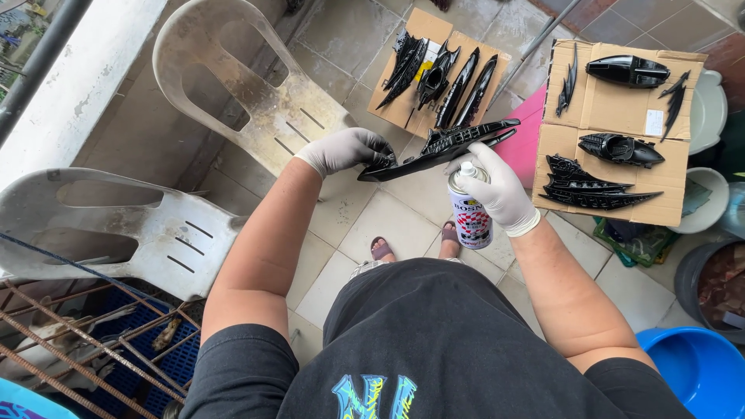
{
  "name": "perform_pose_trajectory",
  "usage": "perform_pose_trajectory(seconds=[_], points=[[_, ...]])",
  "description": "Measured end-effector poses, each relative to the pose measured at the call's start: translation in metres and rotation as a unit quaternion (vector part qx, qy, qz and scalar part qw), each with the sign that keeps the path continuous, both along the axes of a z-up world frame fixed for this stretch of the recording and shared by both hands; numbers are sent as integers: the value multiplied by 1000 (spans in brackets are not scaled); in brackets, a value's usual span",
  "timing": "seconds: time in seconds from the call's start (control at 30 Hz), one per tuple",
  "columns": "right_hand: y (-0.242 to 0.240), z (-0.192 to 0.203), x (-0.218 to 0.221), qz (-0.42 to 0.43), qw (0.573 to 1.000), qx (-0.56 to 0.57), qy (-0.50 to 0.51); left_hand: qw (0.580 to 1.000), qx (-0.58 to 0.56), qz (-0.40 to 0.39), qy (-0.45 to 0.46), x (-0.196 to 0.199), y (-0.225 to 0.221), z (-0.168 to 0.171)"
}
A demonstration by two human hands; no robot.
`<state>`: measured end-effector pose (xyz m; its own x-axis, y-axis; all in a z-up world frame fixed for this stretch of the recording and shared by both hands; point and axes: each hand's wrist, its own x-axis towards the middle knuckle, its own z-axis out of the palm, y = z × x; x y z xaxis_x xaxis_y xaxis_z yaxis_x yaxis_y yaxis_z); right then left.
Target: The person is spray painting various black plastic components, likely for a vehicle, which are laid out on cardboard on the floor.
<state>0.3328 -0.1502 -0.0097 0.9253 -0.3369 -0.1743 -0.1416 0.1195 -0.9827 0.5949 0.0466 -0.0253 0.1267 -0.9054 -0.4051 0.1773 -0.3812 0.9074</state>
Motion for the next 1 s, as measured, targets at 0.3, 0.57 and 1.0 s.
perform_pose_trajectory(seconds=[0.3, 0.57, 1.0], points=[[3, 3, 4, -49, 997, 56, -20, 952, -70, 207, 216, -19, 1, -3], [16, 14, 15, -89, 987, 121, -52, 905, -191, 291, 244, -39, 8, -21], [25, -25, 15, -89, 981, -164, -60, 772, -159, 555, 268, -80, -39, -51]])
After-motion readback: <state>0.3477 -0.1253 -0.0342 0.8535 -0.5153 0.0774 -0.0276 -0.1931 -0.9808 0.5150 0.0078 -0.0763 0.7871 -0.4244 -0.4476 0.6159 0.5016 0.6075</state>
